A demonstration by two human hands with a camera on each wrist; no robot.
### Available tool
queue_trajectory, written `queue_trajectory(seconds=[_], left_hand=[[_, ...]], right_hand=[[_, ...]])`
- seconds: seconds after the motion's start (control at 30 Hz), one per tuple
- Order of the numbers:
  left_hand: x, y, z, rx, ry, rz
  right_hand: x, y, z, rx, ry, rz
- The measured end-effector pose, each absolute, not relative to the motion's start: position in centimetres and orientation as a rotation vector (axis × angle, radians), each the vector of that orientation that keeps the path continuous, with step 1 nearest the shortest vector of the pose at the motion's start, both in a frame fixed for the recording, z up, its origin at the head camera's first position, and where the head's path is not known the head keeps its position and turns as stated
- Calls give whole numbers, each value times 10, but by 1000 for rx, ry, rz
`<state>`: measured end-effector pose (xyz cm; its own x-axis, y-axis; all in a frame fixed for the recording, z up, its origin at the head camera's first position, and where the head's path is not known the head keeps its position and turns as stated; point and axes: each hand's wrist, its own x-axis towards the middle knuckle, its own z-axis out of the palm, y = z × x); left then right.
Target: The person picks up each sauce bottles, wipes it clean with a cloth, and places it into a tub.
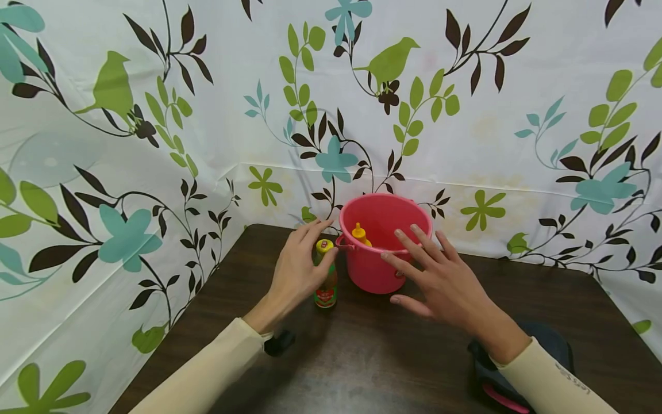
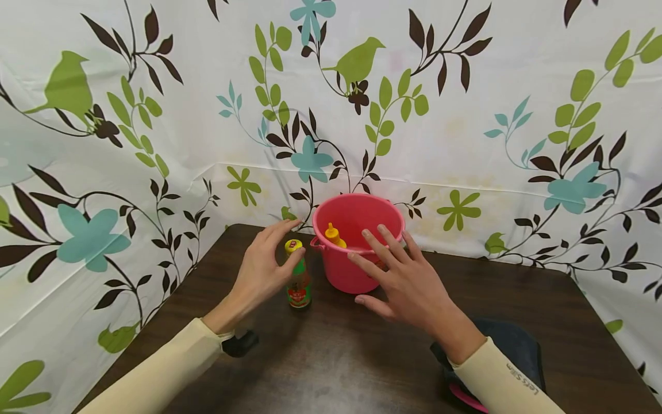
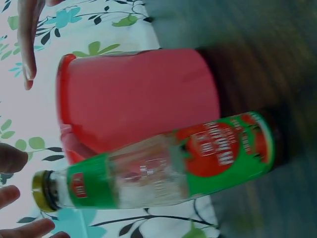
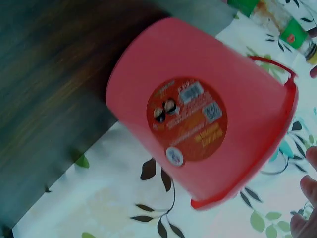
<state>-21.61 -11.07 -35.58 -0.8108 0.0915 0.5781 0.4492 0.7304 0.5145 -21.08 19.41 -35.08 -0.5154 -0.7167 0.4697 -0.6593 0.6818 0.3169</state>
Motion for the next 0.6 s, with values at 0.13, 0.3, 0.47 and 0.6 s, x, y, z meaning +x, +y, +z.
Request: queue_trajectory(seconds=[0.13, 0.3, 0.47, 0.6], left_hand=[[-214, -111, -365, -377, -2374, -962], [-212, -108, -375, -306, -2366, -1038], [-211, -108, -382, -273, -2342, -1075], [-211, -109, -388, -270, -2342, -1087]], right_hand=[[-206, 185, -358, 1106, -2300, -119], [-198, 172, -367, 1146, -2343, -112], [-191, 162, -376, 1167, -2364, -126], [-186, 159, -383, 1171, -2363, -120]])
